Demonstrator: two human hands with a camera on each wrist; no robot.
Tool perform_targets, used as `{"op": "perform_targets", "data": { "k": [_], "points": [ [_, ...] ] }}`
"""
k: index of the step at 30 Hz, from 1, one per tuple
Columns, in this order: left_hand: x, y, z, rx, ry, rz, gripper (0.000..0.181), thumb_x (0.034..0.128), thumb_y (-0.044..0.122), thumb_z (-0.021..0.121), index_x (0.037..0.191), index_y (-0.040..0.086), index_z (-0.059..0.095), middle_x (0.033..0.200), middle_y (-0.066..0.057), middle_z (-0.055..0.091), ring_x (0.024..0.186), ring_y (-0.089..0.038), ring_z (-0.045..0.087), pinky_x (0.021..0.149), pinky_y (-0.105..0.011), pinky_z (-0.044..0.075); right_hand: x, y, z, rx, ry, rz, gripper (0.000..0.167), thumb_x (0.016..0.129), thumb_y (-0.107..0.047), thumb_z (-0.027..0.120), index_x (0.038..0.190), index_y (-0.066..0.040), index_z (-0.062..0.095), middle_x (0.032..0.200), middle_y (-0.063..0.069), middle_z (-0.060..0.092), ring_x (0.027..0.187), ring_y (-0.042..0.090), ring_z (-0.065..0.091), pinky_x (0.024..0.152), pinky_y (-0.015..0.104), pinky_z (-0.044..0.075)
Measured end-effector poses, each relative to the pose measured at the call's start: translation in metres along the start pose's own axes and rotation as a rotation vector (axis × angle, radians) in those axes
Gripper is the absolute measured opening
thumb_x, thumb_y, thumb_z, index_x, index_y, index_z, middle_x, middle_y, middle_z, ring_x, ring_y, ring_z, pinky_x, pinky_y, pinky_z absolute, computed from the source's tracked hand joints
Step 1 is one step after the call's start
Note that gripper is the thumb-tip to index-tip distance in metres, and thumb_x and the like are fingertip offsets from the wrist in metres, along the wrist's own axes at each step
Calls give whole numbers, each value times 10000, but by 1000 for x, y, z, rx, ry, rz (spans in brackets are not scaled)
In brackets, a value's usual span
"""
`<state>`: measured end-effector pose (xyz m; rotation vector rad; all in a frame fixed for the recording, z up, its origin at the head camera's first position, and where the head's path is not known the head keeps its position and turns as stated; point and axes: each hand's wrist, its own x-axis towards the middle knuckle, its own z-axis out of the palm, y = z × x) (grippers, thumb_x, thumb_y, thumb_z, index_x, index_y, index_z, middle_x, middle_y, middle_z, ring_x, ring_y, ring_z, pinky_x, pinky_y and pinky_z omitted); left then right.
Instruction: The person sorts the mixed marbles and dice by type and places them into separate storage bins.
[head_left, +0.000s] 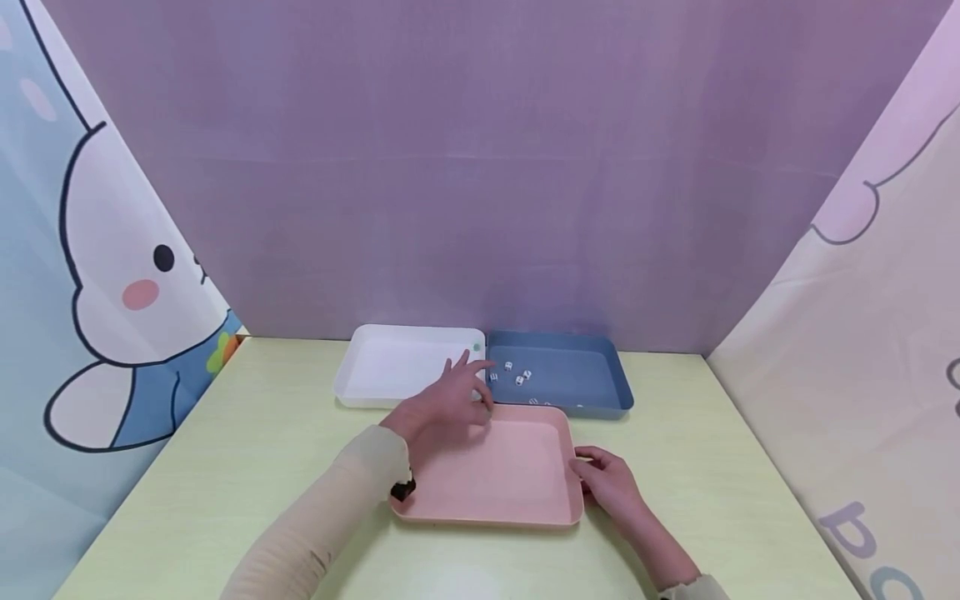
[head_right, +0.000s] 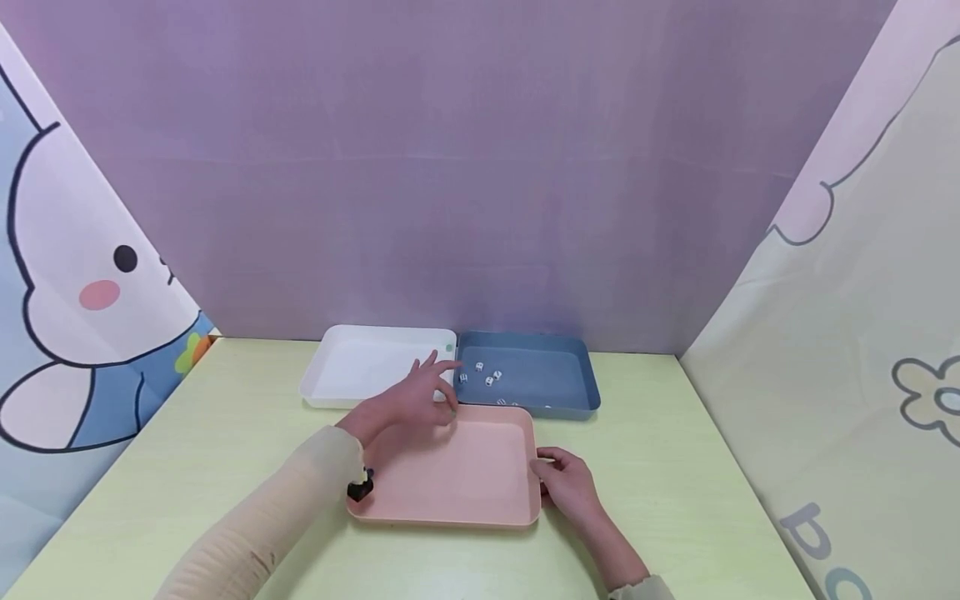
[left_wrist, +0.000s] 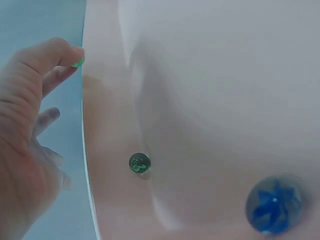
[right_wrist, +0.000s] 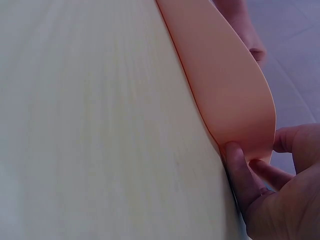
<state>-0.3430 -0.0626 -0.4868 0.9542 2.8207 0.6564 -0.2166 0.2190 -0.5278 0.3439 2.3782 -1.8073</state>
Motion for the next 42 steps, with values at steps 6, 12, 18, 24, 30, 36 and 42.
{"op": "perform_targets", "data": {
  "k": [6,12,18,24,30,36,42],
  "points": [
    [3,-11,-1,-218,100,-40,31,793,278,763,769,292,747,1530,-95,335,1422,-484,36,1058,-710,-1,1,2,0,8,0,-6,297,909,-113,649,1170,29,645,794,91,649,630,226,637,516,306,502],
    [7,-20,-5,-415,213,-146,34,810,239,775,782,243,756,1537,-74,328,1451,-373,76,1115,-620,84,0,0,-1,12,-5,-6,301,910,-125,652,1168,30,645,807,93,653,643,224,637,528,310,505],
    [11,-28,-4,-487,265,-176,54,825,211,766,854,166,774,1525,-91,347,1418,-311,230,1100,-576,232,-1,0,-2,9,-1,-2,298,912,-123,652,1166,33,645,808,95,651,642,226,636,528,314,508],
    [16,-38,1,-542,332,-194,67,826,201,773,882,165,775,1488,-100,409,1394,-300,291,1100,-544,258,-1,-1,-2,16,-4,-6,288,911,-112,646,1158,37,646,803,99,653,640,228,636,531,314,512],
    [20,-43,3,-602,416,-188,99,812,190,779,885,124,773,1429,-139,476,1351,-317,362,1085,-538,291,0,-2,-1,28,-10,-8,287,908,-108,644,1156,38,646,799,96,652,635,229,636,528,315,512],
    [23,-45,6,-595,410,-218,119,809,210,777,888,121,774,1410,-134,499,1334,-316,387,1082,-533,298,-1,-2,-1,29,-10,-5,290,908,-108,645,1158,38,645,798,95,655,633,233,637,526,318,513],
    [24,-47,9,-588,396,-229,107,803,202,784,885,134,777,1391,-131,517,1328,-321,394,1084,-543,288,0,-2,-1,26,-8,-1,290,912,-116,649,1160,33,645,812,95,657,647,234,646,537,320,520]
  ]
}}
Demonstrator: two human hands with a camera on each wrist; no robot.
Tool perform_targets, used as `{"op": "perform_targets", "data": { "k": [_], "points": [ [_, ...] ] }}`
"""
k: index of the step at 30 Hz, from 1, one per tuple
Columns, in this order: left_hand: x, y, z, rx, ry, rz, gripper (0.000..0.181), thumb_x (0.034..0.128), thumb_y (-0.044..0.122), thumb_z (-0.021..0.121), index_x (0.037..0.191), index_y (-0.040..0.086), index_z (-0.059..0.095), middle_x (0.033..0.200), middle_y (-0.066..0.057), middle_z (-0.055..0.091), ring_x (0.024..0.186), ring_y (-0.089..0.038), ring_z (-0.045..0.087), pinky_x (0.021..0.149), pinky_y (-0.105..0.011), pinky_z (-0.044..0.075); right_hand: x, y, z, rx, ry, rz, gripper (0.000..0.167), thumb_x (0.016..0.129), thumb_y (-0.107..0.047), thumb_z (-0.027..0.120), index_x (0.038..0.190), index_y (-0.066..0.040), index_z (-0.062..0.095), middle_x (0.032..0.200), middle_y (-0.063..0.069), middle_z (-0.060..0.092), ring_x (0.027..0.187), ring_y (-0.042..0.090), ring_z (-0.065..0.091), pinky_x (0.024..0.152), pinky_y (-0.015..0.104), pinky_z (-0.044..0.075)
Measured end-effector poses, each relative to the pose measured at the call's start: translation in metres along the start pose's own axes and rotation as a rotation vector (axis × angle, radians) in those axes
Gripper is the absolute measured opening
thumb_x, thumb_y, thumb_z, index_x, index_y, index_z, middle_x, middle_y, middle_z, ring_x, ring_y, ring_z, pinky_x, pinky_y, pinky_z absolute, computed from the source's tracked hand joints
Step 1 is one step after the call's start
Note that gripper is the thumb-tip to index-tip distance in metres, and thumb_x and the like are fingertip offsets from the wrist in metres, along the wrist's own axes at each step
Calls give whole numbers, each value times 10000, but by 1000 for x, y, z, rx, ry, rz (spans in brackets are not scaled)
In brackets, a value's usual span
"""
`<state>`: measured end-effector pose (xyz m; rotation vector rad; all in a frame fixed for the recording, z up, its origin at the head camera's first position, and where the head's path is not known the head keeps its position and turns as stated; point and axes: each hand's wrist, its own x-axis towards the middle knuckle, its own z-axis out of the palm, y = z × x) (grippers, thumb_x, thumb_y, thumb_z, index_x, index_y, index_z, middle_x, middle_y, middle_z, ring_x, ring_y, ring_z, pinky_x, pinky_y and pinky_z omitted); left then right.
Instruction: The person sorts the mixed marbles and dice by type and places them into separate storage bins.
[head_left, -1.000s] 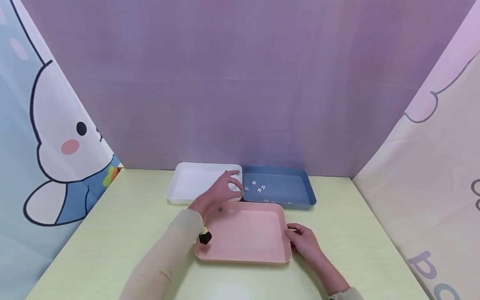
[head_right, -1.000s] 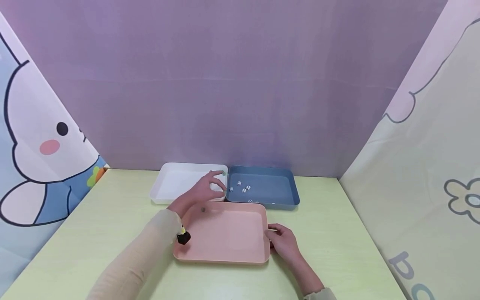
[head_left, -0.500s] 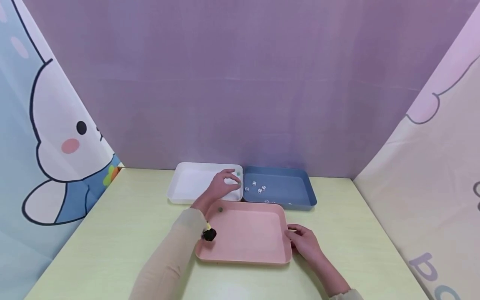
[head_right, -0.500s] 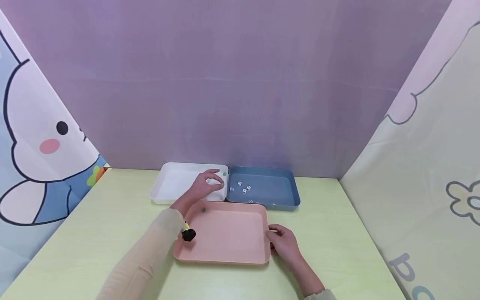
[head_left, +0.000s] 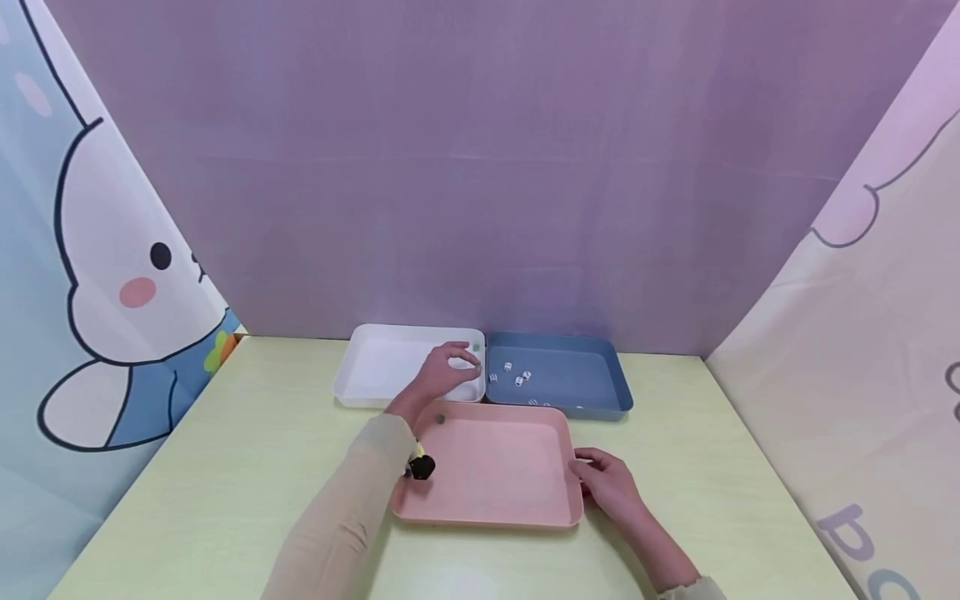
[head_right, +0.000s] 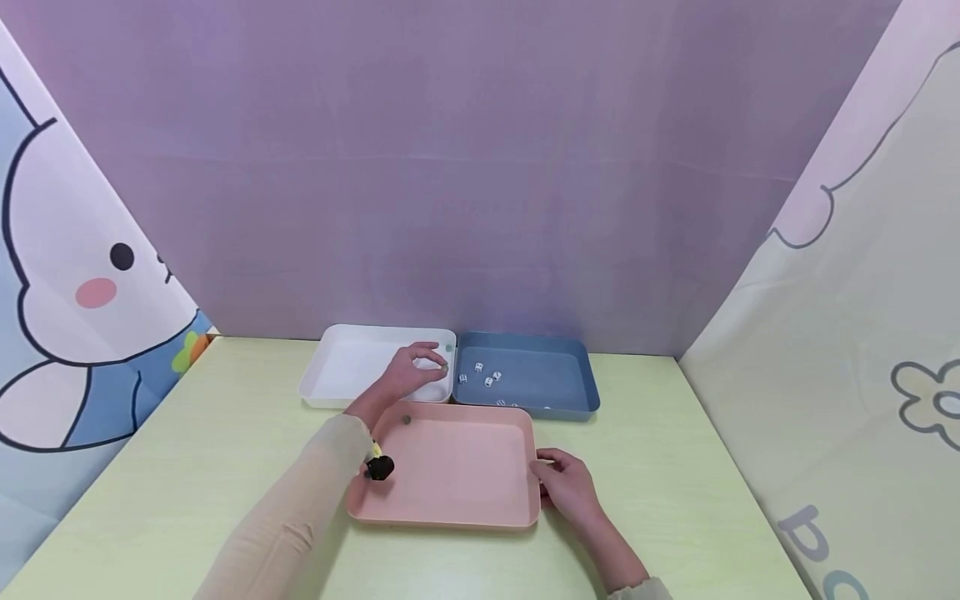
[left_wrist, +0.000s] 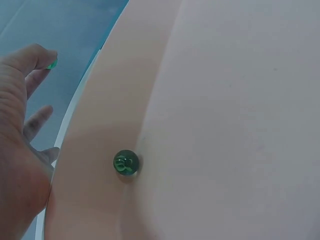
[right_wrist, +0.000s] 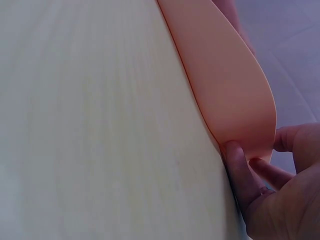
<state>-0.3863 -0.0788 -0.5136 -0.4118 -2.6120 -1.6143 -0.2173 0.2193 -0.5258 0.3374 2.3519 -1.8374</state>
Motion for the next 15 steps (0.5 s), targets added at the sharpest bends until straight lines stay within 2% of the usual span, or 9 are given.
{"op": "perform_targets", "data": {
  "k": [10,15],
  "points": [
    [1,-6,3,24,-11,-44,106,809,231,786,898,174,778,1400,-81,507,1333,-304,384,1078,-537,304,0,0,0,5,-2,-6,285,908,-111,650,1153,35,649,794,92,652,632,229,635,529,312,514],
    [1,-6,3,35,-17,-48,121,826,247,767,923,176,782,1386,-78,520,1328,-309,390,1077,-535,307,0,1,0,3,0,-8,287,905,-113,650,1151,35,652,789,92,655,621,225,631,522,308,510]
  ]
}}
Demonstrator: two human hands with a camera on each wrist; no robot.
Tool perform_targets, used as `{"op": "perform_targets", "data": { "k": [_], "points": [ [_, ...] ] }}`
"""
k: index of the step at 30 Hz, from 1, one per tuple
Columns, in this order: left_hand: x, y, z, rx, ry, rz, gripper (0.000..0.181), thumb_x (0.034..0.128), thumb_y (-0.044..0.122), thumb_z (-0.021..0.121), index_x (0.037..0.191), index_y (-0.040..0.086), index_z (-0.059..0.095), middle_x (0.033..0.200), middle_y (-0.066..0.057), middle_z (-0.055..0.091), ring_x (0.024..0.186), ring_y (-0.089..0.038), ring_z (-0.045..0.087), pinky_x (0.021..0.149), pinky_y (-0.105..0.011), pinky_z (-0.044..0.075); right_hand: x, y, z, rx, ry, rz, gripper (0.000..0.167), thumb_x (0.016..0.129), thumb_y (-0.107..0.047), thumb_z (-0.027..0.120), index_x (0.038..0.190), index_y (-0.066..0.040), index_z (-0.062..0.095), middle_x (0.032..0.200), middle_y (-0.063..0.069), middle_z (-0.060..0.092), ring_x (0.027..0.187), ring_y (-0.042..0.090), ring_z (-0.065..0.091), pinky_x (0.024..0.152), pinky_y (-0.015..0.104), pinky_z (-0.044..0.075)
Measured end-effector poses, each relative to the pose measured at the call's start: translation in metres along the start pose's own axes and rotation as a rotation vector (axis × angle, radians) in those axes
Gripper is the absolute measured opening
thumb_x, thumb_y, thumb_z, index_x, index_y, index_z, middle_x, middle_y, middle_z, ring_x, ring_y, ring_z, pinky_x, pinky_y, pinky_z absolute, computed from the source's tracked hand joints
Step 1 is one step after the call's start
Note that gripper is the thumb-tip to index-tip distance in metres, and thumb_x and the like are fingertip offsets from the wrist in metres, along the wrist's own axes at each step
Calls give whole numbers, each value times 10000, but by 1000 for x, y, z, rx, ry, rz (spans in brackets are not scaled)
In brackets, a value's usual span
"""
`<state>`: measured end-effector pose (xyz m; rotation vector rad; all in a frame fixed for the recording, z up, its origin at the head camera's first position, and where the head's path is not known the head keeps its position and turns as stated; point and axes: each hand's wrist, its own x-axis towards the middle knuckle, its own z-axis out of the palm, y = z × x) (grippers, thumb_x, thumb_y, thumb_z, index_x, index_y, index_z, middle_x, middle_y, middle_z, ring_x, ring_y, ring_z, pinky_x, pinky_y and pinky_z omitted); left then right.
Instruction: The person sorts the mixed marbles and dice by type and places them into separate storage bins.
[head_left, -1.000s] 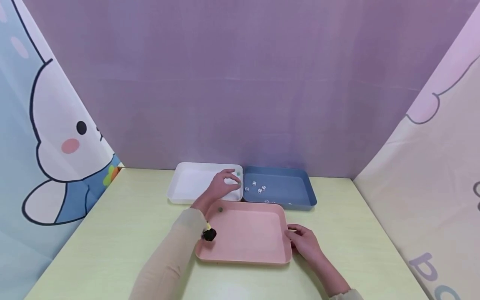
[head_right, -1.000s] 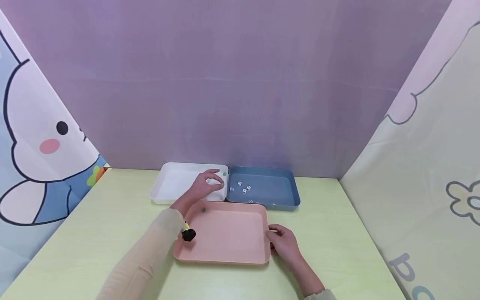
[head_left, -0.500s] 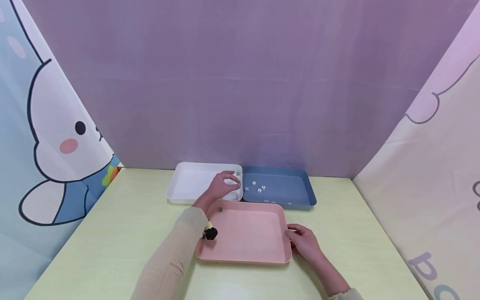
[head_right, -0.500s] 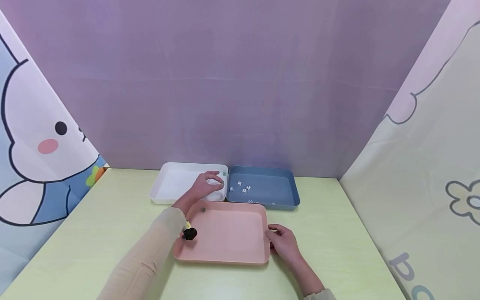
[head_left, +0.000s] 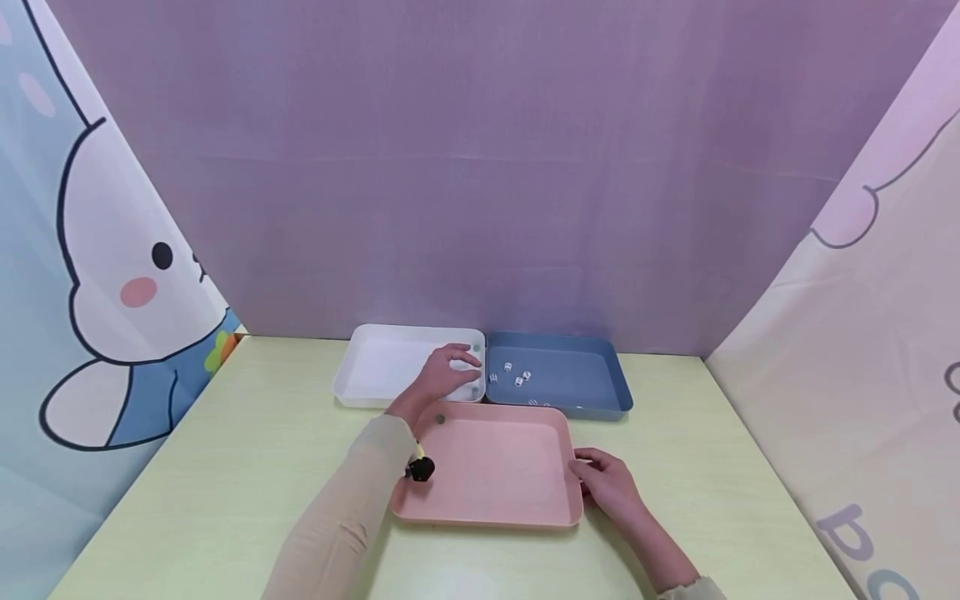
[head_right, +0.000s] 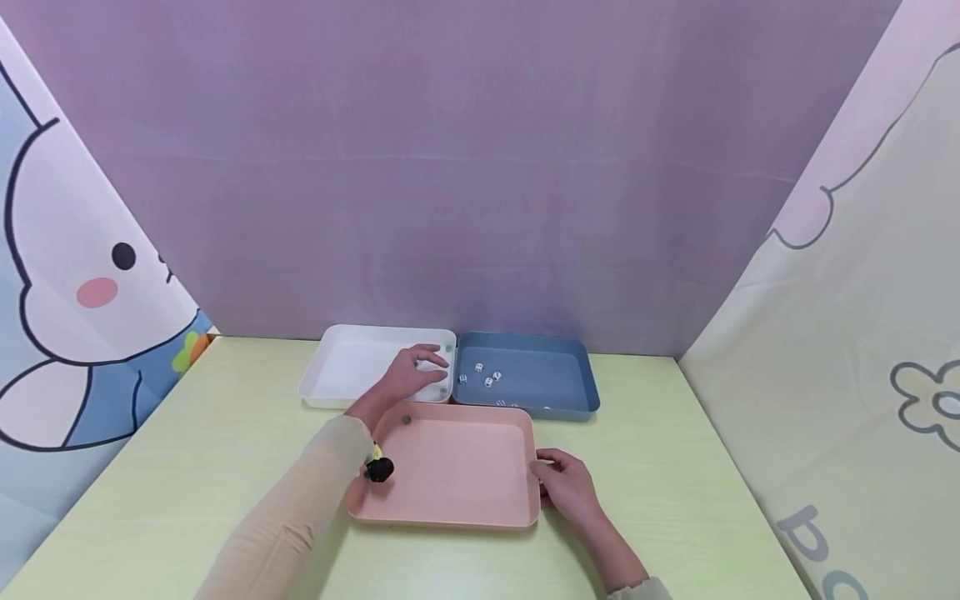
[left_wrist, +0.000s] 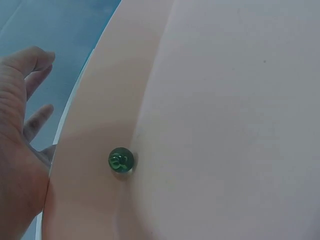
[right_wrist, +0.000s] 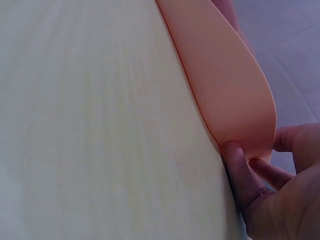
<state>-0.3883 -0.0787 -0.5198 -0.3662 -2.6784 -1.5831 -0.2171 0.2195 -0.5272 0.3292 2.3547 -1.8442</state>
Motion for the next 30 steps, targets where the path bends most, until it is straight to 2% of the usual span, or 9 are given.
{"op": "perform_targets", "data": {
  "k": [6,12,21,25,30],
  "points": [
    [-2,6,-3,17,-18,-22,155,871,219,729,976,115,777,1382,-82,521,1332,-314,380,1074,-540,311,0,0,0,-6,-1,5,297,908,-119,649,1160,36,647,792,94,655,627,223,631,525,308,510],
    [-1,10,-6,32,-25,-29,156,877,198,724,982,93,771,1354,-77,547,1315,-301,406,1074,-548,308,0,-1,-1,-18,0,8,312,912,-137,656,1174,32,644,805,97,656,642,225,633,530,315,510],
    [0,20,-13,78,-70,52,119,860,201,729,925,114,778,1326,-127,569,1271,-278,459,1024,-525,386,1,-2,-2,-14,-1,10,301,911,-127,651,1165,34,644,806,93,657,645,226,637,530,315,511],
    [-2,28,-18,131,-119,102,112,861,191,729,919,107,776,1333,-159,558,1273,-283,455,1035,-507,381,1,-2,-2,-17,2,10,294,910,-125,649,1157,34,645,802,91,655,643,224,636,531,314,509],
    [-8,42,-25,215,-191,102,54,866,197,734,885,159,767,1350,-104,547,1290,-250,434,1070,-445,354,1,-3,-3,-19,0,11,291,911,-125,648,1153,36,644,795,90,653,636,222,633,528,315,508]
  ]
}}
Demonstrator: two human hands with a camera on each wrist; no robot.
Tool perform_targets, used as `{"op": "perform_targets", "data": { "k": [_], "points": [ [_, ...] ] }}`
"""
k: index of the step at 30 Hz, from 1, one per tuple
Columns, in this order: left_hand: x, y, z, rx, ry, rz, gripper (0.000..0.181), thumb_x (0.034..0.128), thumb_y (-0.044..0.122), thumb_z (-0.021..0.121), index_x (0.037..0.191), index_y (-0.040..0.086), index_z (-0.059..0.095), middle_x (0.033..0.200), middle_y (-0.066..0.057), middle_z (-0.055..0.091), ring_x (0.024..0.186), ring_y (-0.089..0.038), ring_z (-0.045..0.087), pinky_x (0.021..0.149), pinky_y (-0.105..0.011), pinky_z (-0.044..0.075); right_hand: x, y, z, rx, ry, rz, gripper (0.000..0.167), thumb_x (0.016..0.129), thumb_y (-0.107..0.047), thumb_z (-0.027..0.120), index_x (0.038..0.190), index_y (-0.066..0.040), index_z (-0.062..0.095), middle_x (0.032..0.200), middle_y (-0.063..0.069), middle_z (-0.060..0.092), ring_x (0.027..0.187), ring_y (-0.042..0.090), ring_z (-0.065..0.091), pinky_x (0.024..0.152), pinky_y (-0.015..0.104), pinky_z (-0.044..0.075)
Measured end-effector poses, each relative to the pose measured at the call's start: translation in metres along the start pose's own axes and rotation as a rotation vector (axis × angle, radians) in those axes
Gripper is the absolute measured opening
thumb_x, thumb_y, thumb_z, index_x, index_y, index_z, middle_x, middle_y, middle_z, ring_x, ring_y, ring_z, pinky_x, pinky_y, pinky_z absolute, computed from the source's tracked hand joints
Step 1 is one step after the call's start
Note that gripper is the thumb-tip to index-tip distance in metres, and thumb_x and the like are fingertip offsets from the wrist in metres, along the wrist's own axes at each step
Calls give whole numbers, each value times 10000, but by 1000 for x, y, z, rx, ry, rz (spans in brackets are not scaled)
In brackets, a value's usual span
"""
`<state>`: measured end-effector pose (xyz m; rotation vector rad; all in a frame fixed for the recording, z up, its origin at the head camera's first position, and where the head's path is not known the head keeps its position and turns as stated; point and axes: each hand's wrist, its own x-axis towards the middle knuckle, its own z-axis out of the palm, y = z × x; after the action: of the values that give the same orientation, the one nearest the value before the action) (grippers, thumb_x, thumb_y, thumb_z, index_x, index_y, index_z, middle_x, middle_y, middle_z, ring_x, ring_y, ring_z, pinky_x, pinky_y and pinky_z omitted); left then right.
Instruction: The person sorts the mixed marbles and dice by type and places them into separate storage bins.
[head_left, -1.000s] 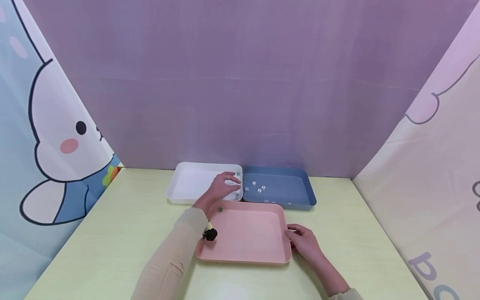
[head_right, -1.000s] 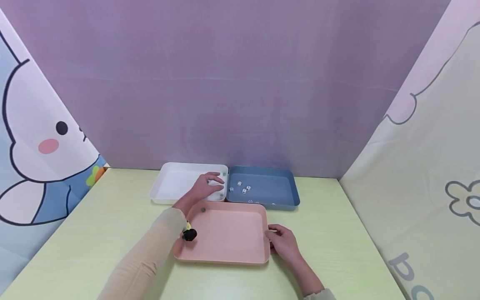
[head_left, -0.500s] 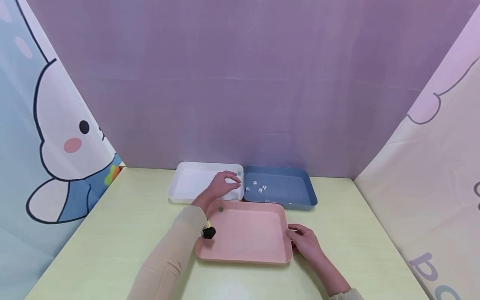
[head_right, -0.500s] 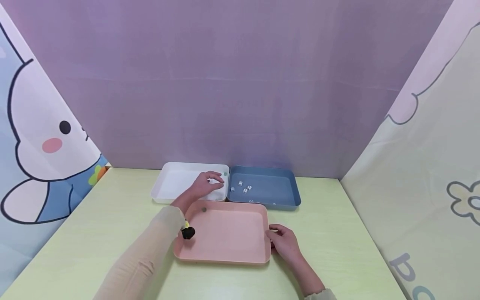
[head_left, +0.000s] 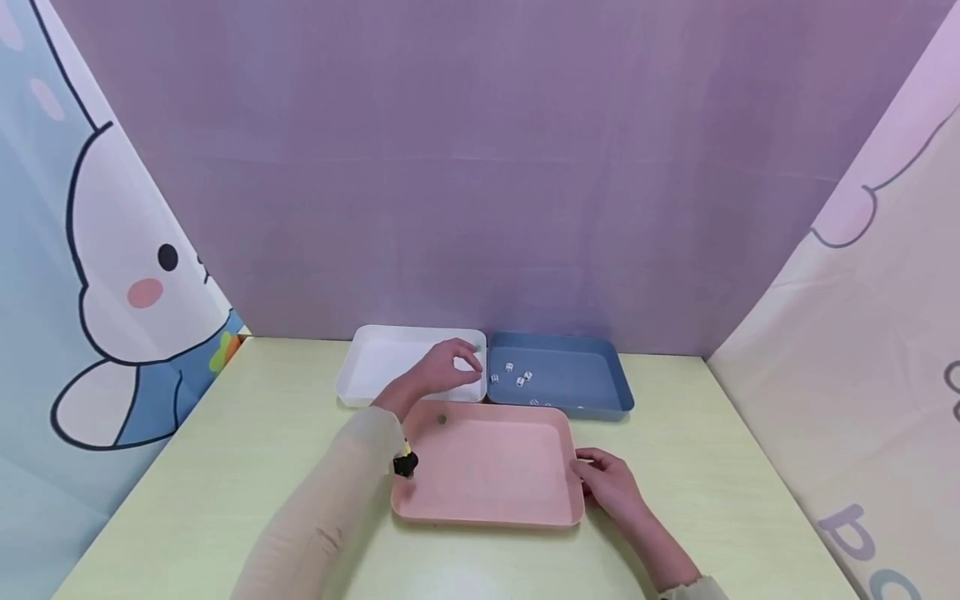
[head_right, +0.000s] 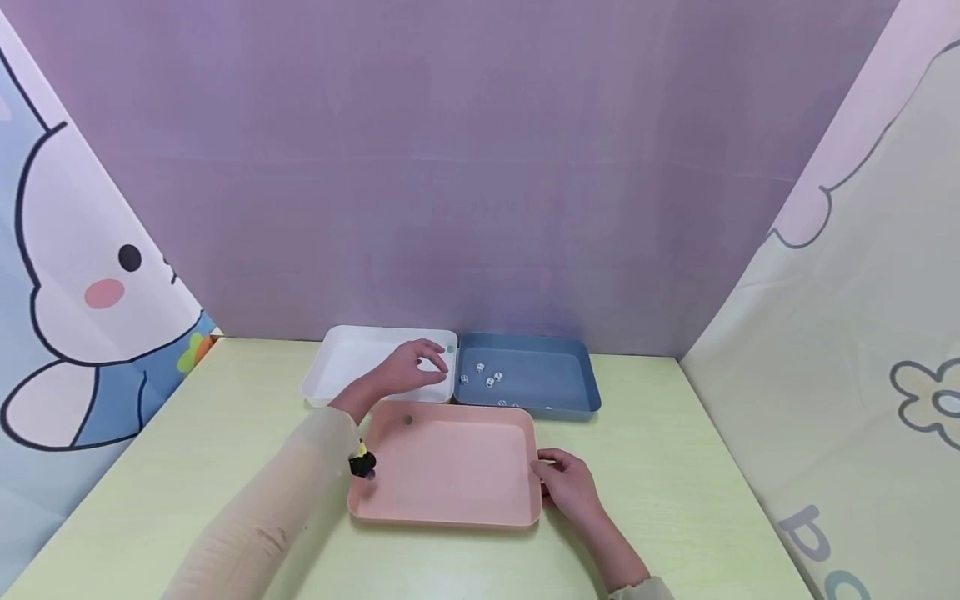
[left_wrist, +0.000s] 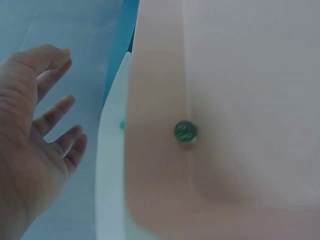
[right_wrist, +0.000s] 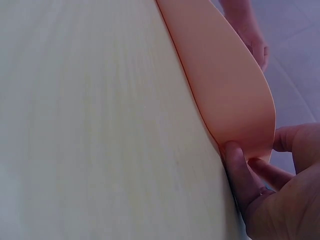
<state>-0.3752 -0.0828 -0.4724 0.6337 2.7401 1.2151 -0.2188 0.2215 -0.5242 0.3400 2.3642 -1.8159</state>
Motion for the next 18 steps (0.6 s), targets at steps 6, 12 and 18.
{"op": "perform_targets", "data": {
  "k": [6,12,18],
  "points": [
    [-10,14,-10,106,-110,12,45,867,180,726,864,154,764,1360,-118,525,1281,-276,435,1044,-458,388,0,0,-1,8,-8,2,298,911,-126,653,1160,38,644,797,97,654,634,225,630,526,316,508],
    [-19,20,-21,286,-194,113,34,841,184,738,849,163,764,1294,-136,566,1225,-274,490,1034,-423,391,0,1,-1,1,-8,3,305,915,-134,654,1168,35,642,800,96,653,635,225,628,525,315,504],
    [-34,22,-28,441,-242,154,54,808,189,728,828,227,760,1249,-78,581,1179,-274,507,992,-388,417,1,2,-1,4,-8,5,302,913,-129,651,1165,38,641,797,90,651,631,218,629,522,312,506]
  ]
}}
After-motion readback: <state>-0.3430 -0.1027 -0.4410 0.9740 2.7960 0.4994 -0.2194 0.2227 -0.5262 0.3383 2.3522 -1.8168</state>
